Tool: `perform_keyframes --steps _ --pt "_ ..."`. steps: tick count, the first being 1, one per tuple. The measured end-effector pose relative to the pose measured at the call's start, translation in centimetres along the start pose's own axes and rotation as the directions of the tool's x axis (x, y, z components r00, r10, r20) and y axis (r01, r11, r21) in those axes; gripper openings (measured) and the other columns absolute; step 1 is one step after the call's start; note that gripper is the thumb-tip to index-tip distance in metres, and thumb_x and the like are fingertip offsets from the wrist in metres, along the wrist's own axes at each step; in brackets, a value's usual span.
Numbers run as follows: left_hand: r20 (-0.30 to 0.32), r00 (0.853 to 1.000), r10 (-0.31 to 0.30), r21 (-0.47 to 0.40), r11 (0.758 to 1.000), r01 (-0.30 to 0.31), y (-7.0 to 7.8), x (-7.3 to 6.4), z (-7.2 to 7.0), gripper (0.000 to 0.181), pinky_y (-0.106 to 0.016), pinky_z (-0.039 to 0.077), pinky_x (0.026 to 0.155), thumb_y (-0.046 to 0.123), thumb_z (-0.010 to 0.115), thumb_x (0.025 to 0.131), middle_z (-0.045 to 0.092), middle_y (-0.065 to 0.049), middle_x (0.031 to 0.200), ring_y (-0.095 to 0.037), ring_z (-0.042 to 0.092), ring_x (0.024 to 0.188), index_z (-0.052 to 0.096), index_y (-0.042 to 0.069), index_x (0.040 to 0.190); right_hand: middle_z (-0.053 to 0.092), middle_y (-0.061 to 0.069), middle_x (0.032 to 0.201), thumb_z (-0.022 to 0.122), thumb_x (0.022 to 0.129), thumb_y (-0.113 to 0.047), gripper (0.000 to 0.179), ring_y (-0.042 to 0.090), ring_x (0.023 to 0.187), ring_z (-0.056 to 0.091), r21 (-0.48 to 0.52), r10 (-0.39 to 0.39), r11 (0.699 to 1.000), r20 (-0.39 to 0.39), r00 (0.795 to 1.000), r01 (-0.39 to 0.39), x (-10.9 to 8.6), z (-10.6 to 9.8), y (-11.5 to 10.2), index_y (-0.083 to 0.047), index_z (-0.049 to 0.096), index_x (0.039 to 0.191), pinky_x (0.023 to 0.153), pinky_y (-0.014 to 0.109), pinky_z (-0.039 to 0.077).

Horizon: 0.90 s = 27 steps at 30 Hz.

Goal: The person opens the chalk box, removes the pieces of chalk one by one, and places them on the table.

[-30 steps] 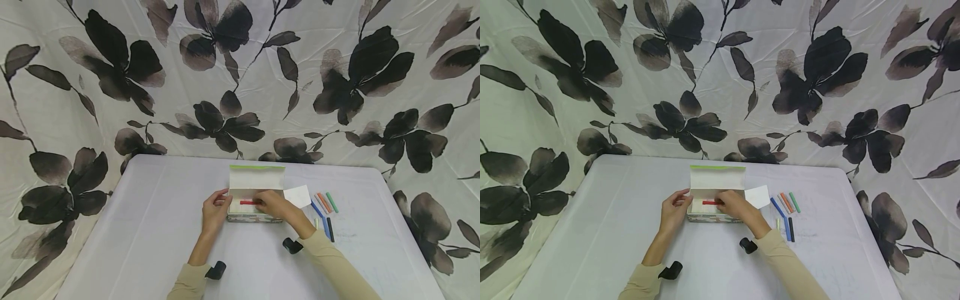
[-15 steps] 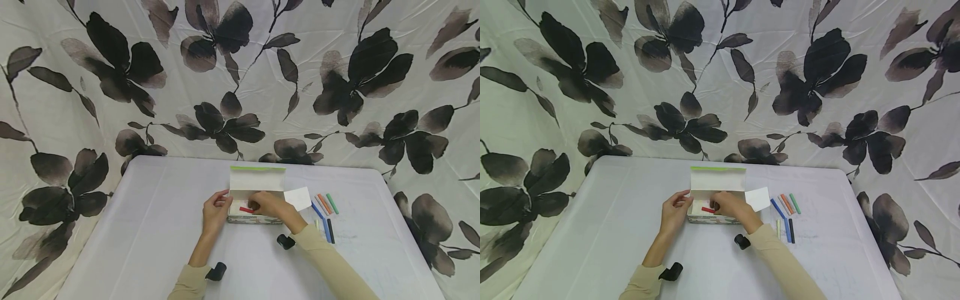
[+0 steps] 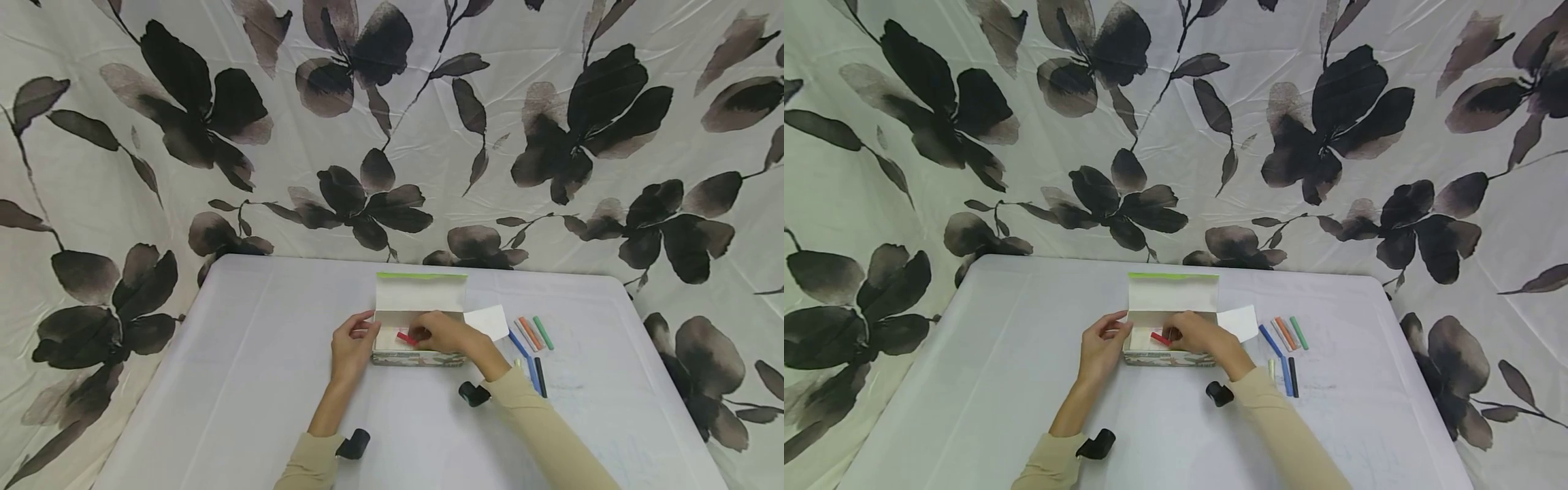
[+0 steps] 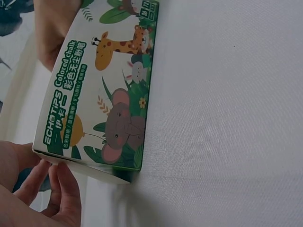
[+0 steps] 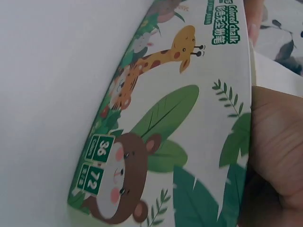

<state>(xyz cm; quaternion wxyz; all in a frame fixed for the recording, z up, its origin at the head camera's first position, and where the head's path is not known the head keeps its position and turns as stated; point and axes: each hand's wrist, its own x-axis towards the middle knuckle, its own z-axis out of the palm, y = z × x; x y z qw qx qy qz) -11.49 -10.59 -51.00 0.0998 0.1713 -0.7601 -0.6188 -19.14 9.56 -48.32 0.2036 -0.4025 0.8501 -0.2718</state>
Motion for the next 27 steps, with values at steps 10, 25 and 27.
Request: perform_keyframes --steps 10,25,27 --pt "0.001 1.0 0.004 0.007 1.0 -0.004 0.3 -0.2 -0.1 0.025 -0.018 0.049 0.069 0.011 0.075 0.094 0.069 -0.012 0.1 -0.021 0.064 0.086 0.075 0.005 0.118 0.07 0.005 0.089 0.071 0.093 0.003 0.014 0.011 0.082 0.064 0.108 -0.075 0.99 -0.119 0.99 0.088 -1.7 -0.7 1.1 0.004 0.07 0.107 0.074 0.026 0.055" --pt "0.009 1.0 -0.009 0.023 1.0 0.009 0.1 0.4 -0.1 0.027 -0.02 0.049 0.07 0.012 0.075 0.093 0.069 -0.01 0.1 -0.021 0.063 0.086 0.075 0.005 0.12 0.071 0.009 0.097 0.072 0.095 -0.004 0.023 0.021 0.091 0.068 0.293 0.079 0.956 -0.27 0.96 0.004 -5.0 -2.7 1.3 0.007 0.068 0.115 0.081 0.032 0.058" --pt "0.012 1.0 -0.012 0.025 1.0 0.012 0.2 0.5 -0.1 0.027 -0.02 0.049 0.07 0.013 0.075 0.093 0.069 -0.009 0.1 -0.02 0.063 0.087 0.075 0.006 0.12 0.071 0.009 0.099 0.073 0.095 -0.005 0.024 0.022 0.092 0.068 0.33 0.111 0.944 -0.291 0.95 -0.009 -5.6 -2.9 1.4 0.006 0.068 0.115 0.082 0.032 0.058"
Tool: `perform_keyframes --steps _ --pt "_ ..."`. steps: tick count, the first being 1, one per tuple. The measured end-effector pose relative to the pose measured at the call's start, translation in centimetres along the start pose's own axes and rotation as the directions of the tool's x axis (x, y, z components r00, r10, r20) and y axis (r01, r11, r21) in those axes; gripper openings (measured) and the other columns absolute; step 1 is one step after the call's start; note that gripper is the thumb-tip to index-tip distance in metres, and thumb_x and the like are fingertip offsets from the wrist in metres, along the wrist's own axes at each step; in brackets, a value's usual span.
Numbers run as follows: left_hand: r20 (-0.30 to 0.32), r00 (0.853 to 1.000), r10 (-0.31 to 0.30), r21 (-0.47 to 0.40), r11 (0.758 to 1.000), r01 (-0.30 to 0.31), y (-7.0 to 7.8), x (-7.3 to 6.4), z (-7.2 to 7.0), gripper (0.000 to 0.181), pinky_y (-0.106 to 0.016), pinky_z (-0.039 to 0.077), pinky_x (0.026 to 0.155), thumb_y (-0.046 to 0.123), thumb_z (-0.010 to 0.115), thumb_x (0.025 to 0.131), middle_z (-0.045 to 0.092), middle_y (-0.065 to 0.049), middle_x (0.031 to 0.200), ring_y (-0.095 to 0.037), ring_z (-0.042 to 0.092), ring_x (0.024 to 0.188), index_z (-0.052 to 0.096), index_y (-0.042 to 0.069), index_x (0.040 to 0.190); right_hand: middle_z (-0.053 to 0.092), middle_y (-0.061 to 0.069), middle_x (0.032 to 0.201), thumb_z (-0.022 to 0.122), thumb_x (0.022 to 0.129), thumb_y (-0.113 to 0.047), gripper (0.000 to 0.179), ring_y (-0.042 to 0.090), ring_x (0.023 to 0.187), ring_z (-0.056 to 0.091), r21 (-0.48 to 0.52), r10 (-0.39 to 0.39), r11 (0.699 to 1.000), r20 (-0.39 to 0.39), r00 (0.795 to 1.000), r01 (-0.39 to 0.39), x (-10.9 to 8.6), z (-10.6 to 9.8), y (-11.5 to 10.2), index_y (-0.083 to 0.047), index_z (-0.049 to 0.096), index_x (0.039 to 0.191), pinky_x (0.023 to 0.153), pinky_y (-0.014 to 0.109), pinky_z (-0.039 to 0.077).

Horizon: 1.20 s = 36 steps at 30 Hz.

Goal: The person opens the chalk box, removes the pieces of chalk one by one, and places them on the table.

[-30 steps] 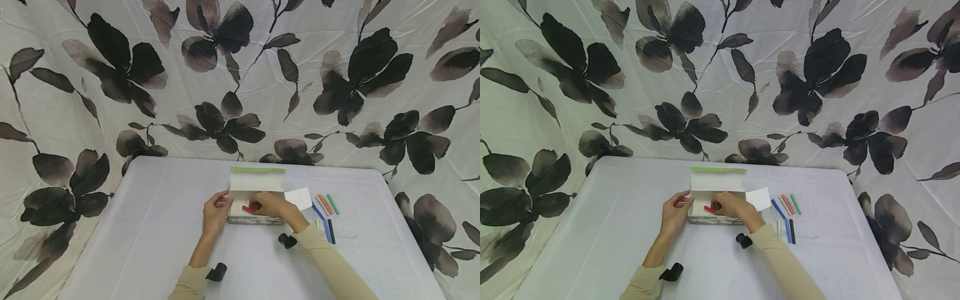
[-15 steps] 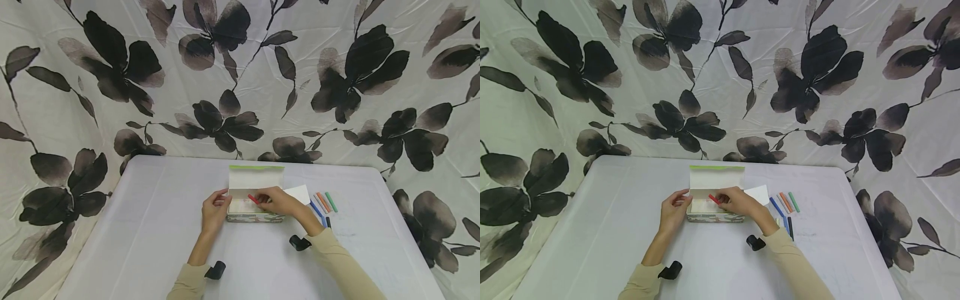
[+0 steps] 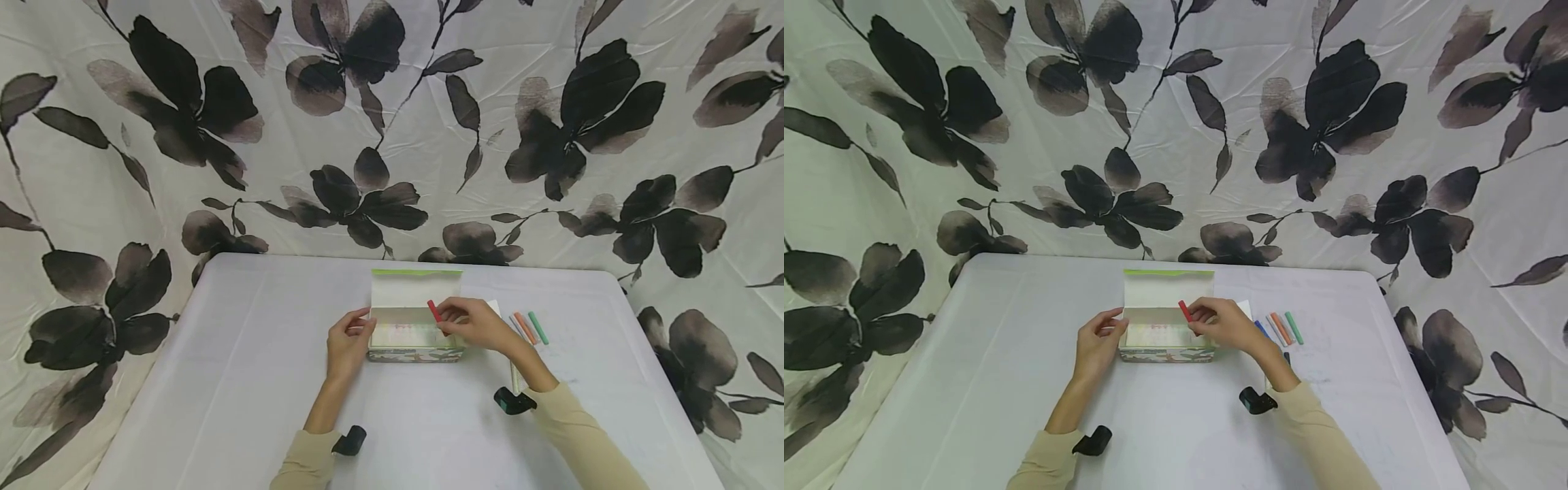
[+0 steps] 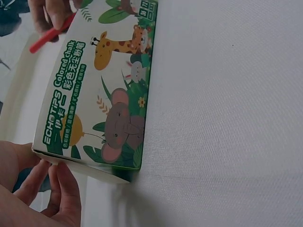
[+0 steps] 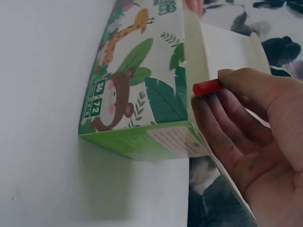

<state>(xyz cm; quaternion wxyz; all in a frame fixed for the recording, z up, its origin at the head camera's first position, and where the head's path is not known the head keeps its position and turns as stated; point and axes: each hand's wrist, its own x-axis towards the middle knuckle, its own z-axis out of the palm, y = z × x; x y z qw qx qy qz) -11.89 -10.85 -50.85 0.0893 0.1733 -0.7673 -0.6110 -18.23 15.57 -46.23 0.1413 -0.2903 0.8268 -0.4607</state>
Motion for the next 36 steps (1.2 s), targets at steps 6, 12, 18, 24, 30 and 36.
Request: perform_keyframes --steps 6,12,18,24,30,36 --pt "0.01 1.0 -0.011 0.014 1.0 0.011 0.3 -0.1 -0.1 0.027 -0.021 0.049 0.071 0.015 0.073 0.095 0.068 -0.008 0.103 -0.021 0.063 0.09 0.074 0.007 0.121 0.071 0.009 0.103 0.075 0.095 -0.012 0.026 0.023 0.096 0.067 0.084 0.068 0.995 -0.074 0.995 -0.062 -1.6 -1.6 0.2 0.001 0.069 0.117 0.085 0.027 0.056" --pt "0.006 1.0 -0.016 0.005 1.0 0.016 0.4 -0.2 0.0 0.027 -0.021 0.049 0.071 0.014 0.073 0.095 0.068 -0.009 0.102 -0.022 0.063 0.09 0.074 0.007 0.12 0.07 0.013 0.11 0.074 0.096 -0.014 0.033 0.026 0.101 0.067 0.112 0.104 0.99 -0.112 0.988 -0.091 -3.0 -3.5 0.0 0.004 0.066 0.123 0.086 0.026 0.056" --pt "0.01 1.0 -0.018 0.001 1.0 0.018 0.4 -0.1 0.1 0.027 -0.021 0.049 0.071 0.014 0.073 0.095 0.068 -0.009 0.103 -0.023 0.063 0.091 0.074 0.007 0.121 0.069 0.015 0.113 0.073 0.097 -0.017 0.038 0.025 0.104 0.067 0.127 0.167 0.981 -0.153 0.974 -0.148 -4.6 -5.4 0.5 0.004 0.064 0.127 0.085 0.025 0.056" --pt "0.013 1.0 -0.016 0.01 1.0 0.016 0.3 0.0 0.2 0.027 -0.021 0.049 0.072 0.014 0.073 0.095 0.068 -0.009 0.104 -0.023 0.063 0.091 0.074 0.007 0.121 0.068 0.015 0.115 0.073 0.097 -0.021 0.04 0.018 0.103 0.067 0.123 0.219 0.972 -0.188 0.957 -0.198 -6.5 -6.8 1.1 0.002 0.063 0.129 0.084 0.027 0.056" --pt "0.01 1.0 -0.014 0.005 1.0 0.014 0.3 0.0 0.2 0.028 -0.022 0.05 0.073 0.014 0.073 0.095 0.068 -0.01 0.104 -0.023 0.063 0.091 0.073 0.005 0.122 0.068 0.016 0.116 0.072 0.098 -0.024 0.041 0.012 0.101 0.069 0.112 0.259 0.965 -0.22 0.941 -0.239 -8.5 -7.5 2.3 0.001 0.062 0.129 0.08 0.031 0.058" --pt "0.005 1.0 -0.015 0.003 1.0 0.015 0.2 0.0 0.3 0.028 -0.021 0.049 0.072 0.013 0.073 0.095 0.068 -0.01 0.103 -0.023 0.063 0.091 0.074 0.005 0.122 0.068 0.017 0.116 0.071 0.099 -0.024 0.041 0.01 0.1 0.068 0.094 0.287 0.958 -0.253 0.924 -0.272 -10.5 -7.7 3.7 0.004 0.062 0.129 0.084 0.022 0.055"
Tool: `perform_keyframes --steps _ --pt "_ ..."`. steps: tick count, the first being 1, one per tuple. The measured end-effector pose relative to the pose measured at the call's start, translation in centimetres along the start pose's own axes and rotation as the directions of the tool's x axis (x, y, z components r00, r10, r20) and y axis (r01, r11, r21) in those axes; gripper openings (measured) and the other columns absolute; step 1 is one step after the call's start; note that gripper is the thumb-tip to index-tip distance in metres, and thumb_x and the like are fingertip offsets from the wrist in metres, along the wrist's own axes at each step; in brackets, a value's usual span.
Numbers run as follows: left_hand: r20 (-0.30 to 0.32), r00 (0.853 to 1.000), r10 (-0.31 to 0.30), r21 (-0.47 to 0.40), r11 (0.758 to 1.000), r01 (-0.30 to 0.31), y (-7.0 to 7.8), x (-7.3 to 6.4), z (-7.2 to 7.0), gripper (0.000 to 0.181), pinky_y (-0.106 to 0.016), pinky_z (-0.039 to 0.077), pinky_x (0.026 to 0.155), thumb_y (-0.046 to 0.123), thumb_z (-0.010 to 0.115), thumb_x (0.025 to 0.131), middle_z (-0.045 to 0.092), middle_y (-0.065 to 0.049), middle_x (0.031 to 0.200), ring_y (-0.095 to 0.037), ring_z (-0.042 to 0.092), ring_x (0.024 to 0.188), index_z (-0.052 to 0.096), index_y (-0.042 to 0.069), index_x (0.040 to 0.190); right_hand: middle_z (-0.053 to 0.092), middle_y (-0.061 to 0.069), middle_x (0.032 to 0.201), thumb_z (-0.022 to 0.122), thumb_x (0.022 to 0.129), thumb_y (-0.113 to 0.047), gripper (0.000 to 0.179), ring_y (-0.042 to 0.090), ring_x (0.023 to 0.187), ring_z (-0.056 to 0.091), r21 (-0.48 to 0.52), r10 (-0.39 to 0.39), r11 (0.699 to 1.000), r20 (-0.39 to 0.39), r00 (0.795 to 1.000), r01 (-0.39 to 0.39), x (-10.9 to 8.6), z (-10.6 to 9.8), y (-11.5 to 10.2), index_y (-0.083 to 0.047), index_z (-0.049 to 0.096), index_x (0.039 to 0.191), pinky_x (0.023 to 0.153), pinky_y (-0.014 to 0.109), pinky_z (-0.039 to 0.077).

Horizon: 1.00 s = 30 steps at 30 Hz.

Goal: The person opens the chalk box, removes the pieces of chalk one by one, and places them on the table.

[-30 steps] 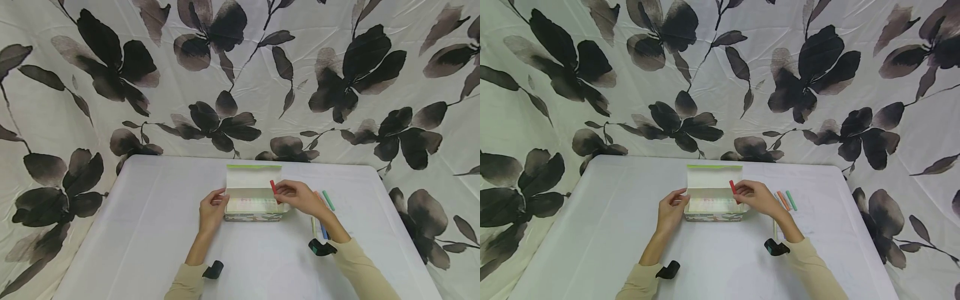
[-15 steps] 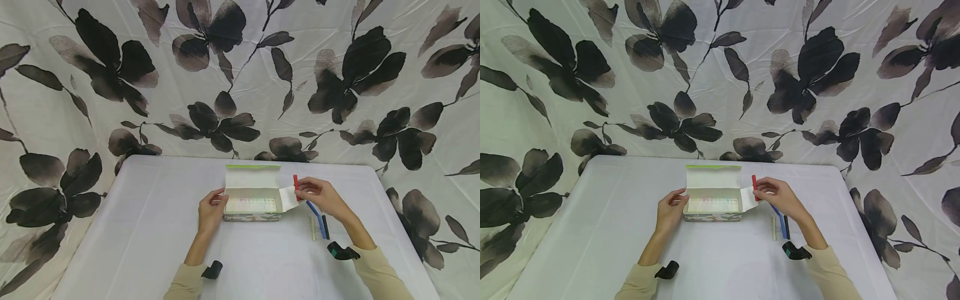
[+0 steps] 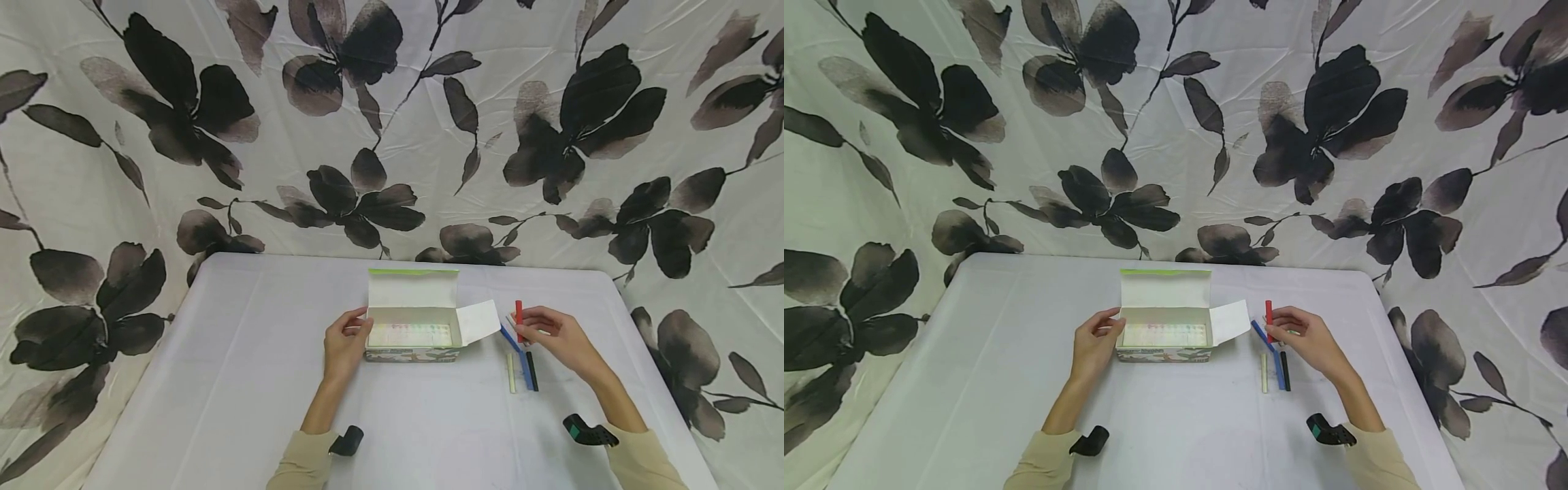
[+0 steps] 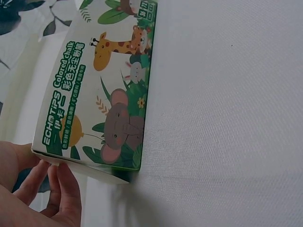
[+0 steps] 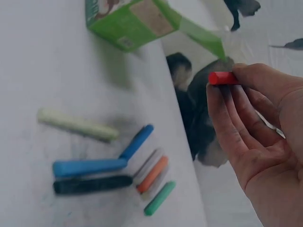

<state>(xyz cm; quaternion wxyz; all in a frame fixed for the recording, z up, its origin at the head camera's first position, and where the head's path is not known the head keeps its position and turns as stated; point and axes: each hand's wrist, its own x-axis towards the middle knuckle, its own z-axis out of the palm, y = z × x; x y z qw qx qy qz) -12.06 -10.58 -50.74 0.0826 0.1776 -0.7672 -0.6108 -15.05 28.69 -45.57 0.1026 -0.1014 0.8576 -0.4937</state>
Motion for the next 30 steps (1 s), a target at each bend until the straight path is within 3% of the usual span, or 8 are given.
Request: perform_keyframes --steps 6,12,20,25,30 --pt "-0.003 1.0 0.007 0.004 1.0 -0.007 0.0 0.0 0.1 0.028 -0.021 0.049 0.071 0.013 0.073 0.095 0.068 -0.01 0.103 -0.023 0.064 0.09 0.074 0.005 0.122 0.069 0.016 0.114 0.072 0.099 -0.026 0.043 0.006 0.1 0.067 -0.046 0.043 0.998 -0.042 0.998 -0.045 -1.3 -0.4 2.3 0.004 0.063 0.128 0.084 0.018 0.053" --pt "-0.006 1.0 0.01 0.003 1.0 -0.01 0.1 -0.1 0.1 0.028 -0.021 0.049 0.07 0.013 0.073 0.095 0.068 -0.01 0.103 -0.022 0.063 0.089 0.074 0.005 0.122 0.07 0.015 0.116 0.072 0.098 -0.027 0.047 0.016 0.102 0.069 -0.049 0.11 0.993 -0.044 0.993 -0.112 -2.1 -0.4 4.5 0.005 0.062 0.13 0.082 0.019 0.053" --pt "-0.008 1.0 0.009 0.012 1.0 -0.009 -0.2 -0.2 0.1 0.028 -0.022 0.049 0.073 0.013 0.073 0.095 0.069 -0.01 0.103 -0.023 0.064 0.091 0.074 0.005 0.122 0.07 0.014 0.108 0.074 0.097 -0.022 0.045 0.015 0.09 0.068 -0.08 0.189 0.978 -0.032 0.981 -0.191 -3.4 -0.3 6.9 0.009 0.062 0.127 0.076 0.022 0.054" --pt "-0.014 1.0 0.012 0.021 1.0 -0.012 -0.2 -0.2 0.0 0.028 -0.023 0.049 0.073 0.014 0.074 0.095 0.069 -0.01 0.103 -0.023 0.064 0.091 0.074 0.006 0.121 0.072 0.011 0.1 0.075 0.095 -0.02 0.042 0.014 0.084 0.069 -0.116 0.194 0.974 -0.027 0.981 -0.196 -4.1 -0.2 8.0 0.01 0.063 0.122 0.073 0.022 0.054" --pt "-0.015 1.0 0.013 0.014 1.0 -0.013 -0.2 -0.3 0.0 0.029 -0.023 0.049 0.072 0.013 0.074 0.094 0.069 -0.01 0.103 -0.024 0.065 0.091 0.074 0.005 0.122 0.072 0.006 0.09 0.077 0.093 -0.017 0.034 0.015 0.077 0.067 -0.2 0.173 0.963 -0.05 0.984 -0.18 -4.3 0.1 7.7 0.008 0.067 0.112 0.067 0.023 0.052"
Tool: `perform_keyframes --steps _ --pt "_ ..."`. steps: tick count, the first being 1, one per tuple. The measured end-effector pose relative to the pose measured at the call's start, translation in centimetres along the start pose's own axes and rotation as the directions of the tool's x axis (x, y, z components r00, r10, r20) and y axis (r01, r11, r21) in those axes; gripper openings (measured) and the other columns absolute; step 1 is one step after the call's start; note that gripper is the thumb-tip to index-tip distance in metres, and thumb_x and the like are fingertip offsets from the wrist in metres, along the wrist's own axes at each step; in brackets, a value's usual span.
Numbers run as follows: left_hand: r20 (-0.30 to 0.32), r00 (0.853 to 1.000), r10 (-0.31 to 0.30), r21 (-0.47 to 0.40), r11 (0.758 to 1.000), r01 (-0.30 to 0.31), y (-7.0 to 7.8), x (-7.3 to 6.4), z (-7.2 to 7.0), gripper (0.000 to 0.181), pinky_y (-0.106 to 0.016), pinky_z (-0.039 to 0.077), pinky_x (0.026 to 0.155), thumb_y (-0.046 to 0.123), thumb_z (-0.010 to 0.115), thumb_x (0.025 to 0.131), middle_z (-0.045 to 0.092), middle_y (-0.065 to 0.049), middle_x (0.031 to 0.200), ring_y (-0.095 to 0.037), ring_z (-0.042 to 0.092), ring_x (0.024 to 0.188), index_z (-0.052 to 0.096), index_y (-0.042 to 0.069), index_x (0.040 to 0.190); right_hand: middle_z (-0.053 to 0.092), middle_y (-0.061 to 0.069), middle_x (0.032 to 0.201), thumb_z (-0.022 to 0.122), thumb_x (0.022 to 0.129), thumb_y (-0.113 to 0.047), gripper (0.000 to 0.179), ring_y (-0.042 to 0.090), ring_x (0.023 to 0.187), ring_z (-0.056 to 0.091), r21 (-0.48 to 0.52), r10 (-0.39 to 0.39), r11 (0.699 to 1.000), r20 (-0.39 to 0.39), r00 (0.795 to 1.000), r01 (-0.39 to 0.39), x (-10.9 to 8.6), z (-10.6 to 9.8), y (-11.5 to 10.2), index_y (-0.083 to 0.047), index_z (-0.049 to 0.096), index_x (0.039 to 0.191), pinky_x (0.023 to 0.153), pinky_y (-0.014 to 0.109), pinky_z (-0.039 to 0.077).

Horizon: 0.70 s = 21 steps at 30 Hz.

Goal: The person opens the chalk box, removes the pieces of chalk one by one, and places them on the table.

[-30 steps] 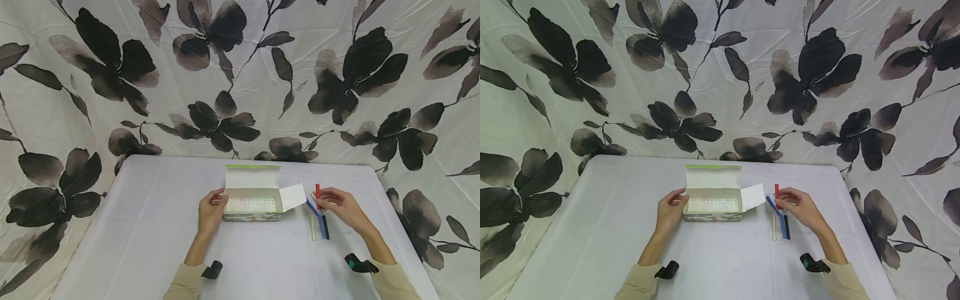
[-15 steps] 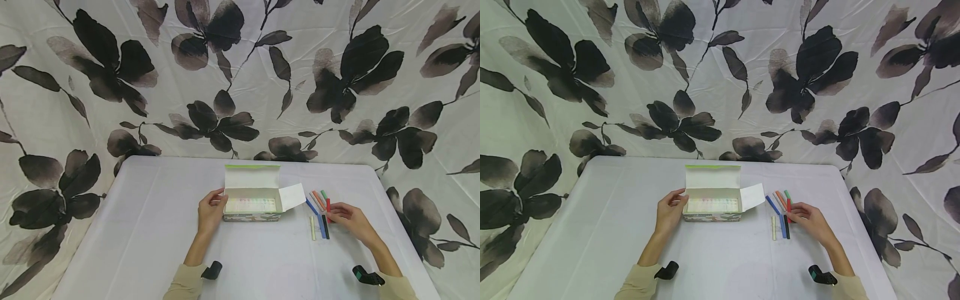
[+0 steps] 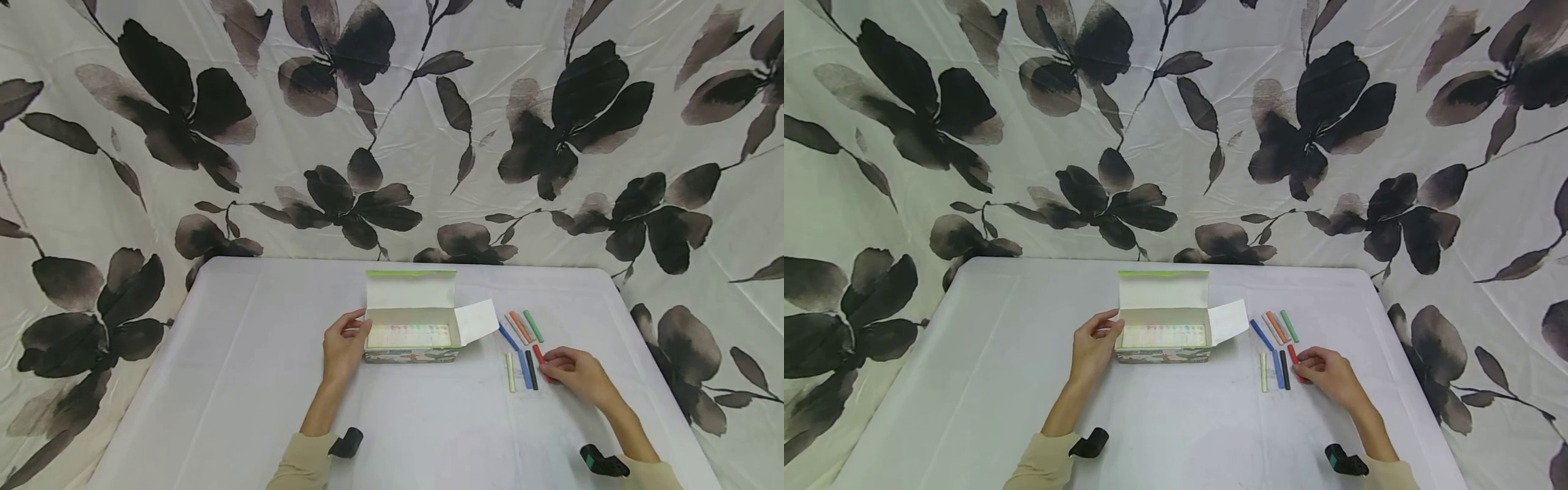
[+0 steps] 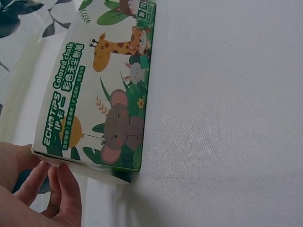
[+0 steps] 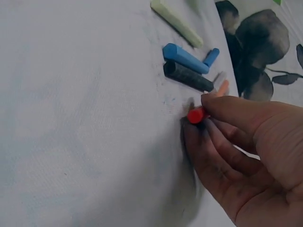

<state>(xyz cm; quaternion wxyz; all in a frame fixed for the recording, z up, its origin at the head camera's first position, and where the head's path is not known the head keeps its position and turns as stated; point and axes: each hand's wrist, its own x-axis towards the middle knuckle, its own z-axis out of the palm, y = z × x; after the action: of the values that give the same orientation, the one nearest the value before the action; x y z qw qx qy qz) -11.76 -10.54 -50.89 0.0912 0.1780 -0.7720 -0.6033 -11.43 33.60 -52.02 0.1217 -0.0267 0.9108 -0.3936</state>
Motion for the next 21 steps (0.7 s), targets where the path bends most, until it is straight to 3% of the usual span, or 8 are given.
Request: perform_keyframes --steps 5,21 --pt "0.005 1.0 -0.011 -0.009 1.0 0.011 -0.1 0.0 0.0 0.029 -0.022 0.049 0.071 0.014 0.074 0.094 0.069 -0.01 0.103 -0.024 0.064 0.091 0.074 0.006 0.122 0.068 0.002 0.082 0.078 0.092 -0.016 0.028 0.016 0.073 0.061 -0.091 -0.001 0.996 -0.011 1.0 0.0 0.0 0.1 -0.6 0.006 0.068 0.107 0.063 0.024 0.048" --pt "0.016 1.0 -0.01 -0.012 1.0 0.01 0.0 0.0 -0.2 0.028 -0.022 0.049 0.07 0.014 0.073 0.095 0.069 -0.01 0.104 -0.024 0.064 0.091 0.074 0.008 0.122 0.068 0.003 0.086 0.072 0.096 -0.014 0.022 0.016 0.076 0.058 -0.148 -0.047 0.988 -0.062 0.997 0.037 0.4 0.3 -1.7 0.005 0.07 0.108 0.064 0.027 0.047"
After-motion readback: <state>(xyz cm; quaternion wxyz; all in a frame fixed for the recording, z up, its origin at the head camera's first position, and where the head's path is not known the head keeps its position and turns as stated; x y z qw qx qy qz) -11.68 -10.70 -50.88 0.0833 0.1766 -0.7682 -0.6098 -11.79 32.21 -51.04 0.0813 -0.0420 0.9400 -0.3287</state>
